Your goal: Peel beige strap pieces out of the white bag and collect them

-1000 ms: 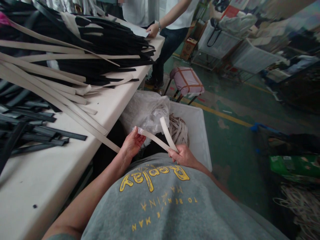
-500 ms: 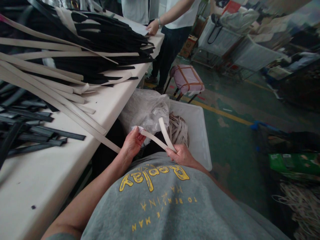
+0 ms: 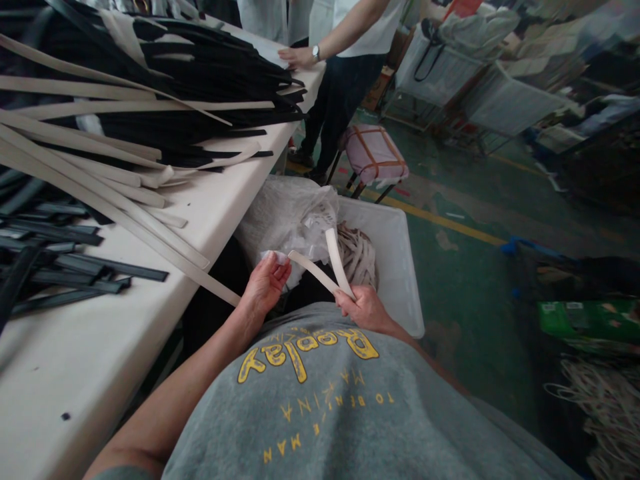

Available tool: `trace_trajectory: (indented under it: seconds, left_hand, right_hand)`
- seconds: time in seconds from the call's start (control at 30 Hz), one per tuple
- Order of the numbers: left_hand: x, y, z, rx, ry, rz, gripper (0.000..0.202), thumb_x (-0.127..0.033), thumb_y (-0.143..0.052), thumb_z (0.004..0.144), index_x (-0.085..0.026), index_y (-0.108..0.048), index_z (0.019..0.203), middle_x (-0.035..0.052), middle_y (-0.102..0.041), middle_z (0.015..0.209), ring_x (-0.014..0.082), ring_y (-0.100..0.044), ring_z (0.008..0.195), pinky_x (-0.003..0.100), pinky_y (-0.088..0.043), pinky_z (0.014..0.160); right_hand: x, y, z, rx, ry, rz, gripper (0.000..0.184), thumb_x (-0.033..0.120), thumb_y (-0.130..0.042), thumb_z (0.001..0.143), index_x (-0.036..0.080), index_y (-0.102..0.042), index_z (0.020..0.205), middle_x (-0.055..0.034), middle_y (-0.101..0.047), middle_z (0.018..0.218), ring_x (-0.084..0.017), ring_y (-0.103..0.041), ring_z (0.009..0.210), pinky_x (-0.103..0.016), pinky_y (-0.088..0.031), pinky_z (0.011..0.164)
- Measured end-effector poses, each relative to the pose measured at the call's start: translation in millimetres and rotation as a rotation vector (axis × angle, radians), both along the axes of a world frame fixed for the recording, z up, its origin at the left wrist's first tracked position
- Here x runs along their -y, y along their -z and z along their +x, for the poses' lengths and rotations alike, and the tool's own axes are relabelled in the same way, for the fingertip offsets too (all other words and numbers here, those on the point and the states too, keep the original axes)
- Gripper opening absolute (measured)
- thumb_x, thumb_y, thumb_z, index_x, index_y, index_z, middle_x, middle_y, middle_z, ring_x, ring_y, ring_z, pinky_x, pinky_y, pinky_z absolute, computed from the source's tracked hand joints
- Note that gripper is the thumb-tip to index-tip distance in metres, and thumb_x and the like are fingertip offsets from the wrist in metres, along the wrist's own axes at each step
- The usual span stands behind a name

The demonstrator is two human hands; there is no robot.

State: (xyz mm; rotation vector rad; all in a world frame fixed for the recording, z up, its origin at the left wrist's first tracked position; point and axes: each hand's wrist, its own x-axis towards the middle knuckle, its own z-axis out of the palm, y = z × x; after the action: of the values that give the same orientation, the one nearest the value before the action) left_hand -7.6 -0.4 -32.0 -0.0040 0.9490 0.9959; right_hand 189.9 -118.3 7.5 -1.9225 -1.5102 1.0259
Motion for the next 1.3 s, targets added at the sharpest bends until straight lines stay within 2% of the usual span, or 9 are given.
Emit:
trace_trajectory:
  seconds: [0.37, 0.6, 0.8, 0.9, 0.97, 1.0, 1.07, 1.17, 1.3]
  left_hand:
    - [2, 1.1, 1, 0.009, 0.020, 0.013, 0.013, -0.021, -0.071, 0.088, -0.017, -0.062, 0.078, 0.0001, -0.071, 0.072, 0.0106, -0.070, 0.065, 0.023, -0.059, 0.070]
    - [4, 5.8, 1, -0.014, 0.058, 0.066, 0.020, -0.028, -0.079, 0.080, -0.018, -0.062, 0.077, -0.0006, -0.070, 0.072, 0.0129, -0.071, 0.069, 0.022, -0.057, 0.066]
    - [6, 5.1, 1, -0.025, 0.114, 0.070, 0.020, -0.024, -0.080, 0.078, -0.016, -0.062, 0.076, -0.0004, -0.070, 0.072, 0.0119, -0.069, 0.066, 0.025, -0.057, 0.072]
    - [7, 4.8, 1, -0.043, 0.124, 0.039, 0.020, -0.025, -0.079, 0.079, -0.017, -0.061, 0.076, -0.0014, -0.069, 0.069, 0.0123, -0.068, 0.063, 0.025, -0.056, 0.068]
    - [8, 4.4, 2, -0.041, 0.144, 0.042, 0.021, -0.026, -0.079, 0.079, -0.018, -0.060, 0.075, -0.0022, -0.067, 0.068, 0.0120, -0.067, 0.061, 0.024, -0.055, 0.065]
    - [9, 3.8, 3, -0.033, 0.156, 0.042, 0.020, -0.026, -0.079, 0.080, -0.018, -0.060, 0.075, -0.0022, -0.067, 0.067, 0.0120, -0.066, 0.060, 0.024, -0.055, 0.064]
    - [11, 1.7, 5, -0.009, 0.163, 0.016, 0.019, -0.025, -0.076, 0.082, -0.017, -0.060, 0.076, -0.0020, -0.066, 0.067, 0.0118, -0.066, 0.059, 0.024, -0.055, 0.065]
    - [12, -3.1, 6, 0.026, 0.139, -0.070, 0.017, -0.026, -0.069, 0.089, -0.017, -0.061, 0.077, -0.0005, -0.068, 0.070, 0.0118, -0.067, 0.062, 0.025, -0.056, 0.069]
    - [10, -8.8, 5, 0.046, 0.109, -0.145, 0.019, -0.028, -0.062, 0.095, -0.017, -0.061, 0.080, 0.0019, -0.070, 0.075, 0.0122, -0.069, 0.066, 0.027, -0.057, 0.071]
  right_hand:
    - [-3, 2.2, -5, 0.083, -0.062, -0.035, 0.042, 0.045, -0.046, 0.089, 0.018, -0.061, 0.061, -0.0044, -0.064, 0.052, -0.015, -0.057, 0.048, -0.024, -0.042, 0.051]
    - [-4, 4.0, -8, 0.095, -0.132, -0.041, 0.039, 0.044, -0.048, 0.088, 0.019, -0.061, 0.061, -0.0016, -0.062, 0.050, -0.015, -0.058, 0.049, -0.024, -0.041, 0.052]
    - [-5, 8.1, -6, 0.077, -0.173, -0.039, 0.035, 0.040, -0.045, 0.096, 0.020, -0.074, 0.091, -0.0005, -0.067, 0.058, -0.016, -0.063, 0.055, -0.025, -0.045, 0.060]
    - [-6, 9.4, -7, 0.003, -0.223, -0.038, 0.034, 0.036, -0.044, 0.098, 0.021, -0.068, 0.115, 0.0012, -0.071, 0.071, -0.011, -0.058, 0.047, -0.022, -0.045, 0.055]
    - [-8, 8.7, -10, -0.056, -0.234, -0.049, 0.034, 0.034, -0.043, 0.098, 0.022, -0.063, 0.123, 0.0023, -0.072, 0.077, -0.008, -0.055, 0.043, -0.020, -0.045, 0.053]
    - [-9, 7.4, -12, -0.074, -0.229, -0.059, 0.033, 0.034, -0.043, 0.098, 0.021, -0.063, 0.121, 0.0027, -0.071, 0.076, -0.008, -0.055, 0.043, -0.019, -0.045, 0.052]
    - [-10, 3.1, -14, -0.080, -0.190, -0.072, 0.027, 0.037, -0.046, 0.097, 0.019, -0.066, 0.102, 0.0032, -0.066, 0.067, -0.008, -0.053, 0.041, -0.018, -0.043, 0.049]
    - [-10, -6.4, -12, -0.063, -0.079, -0.044, 0.030, 0.040, -0.050, 0.094, 0.019, -0.060, 0.076, 0.0031, -0.057, 0.053, -0.009, -0.050, 0.041, -0.020, -0.040, 0.047]
    - [-6, -15.6, -5, 0.000, -0.005, 0.056, 0.032, 0.037, -0.049, 0.094, 0.019, -0.057, 0.069, -0.0001, -0.057, 0.051, -0.012, -0.054, 0.047, -0.023, -0.041, 0.052]
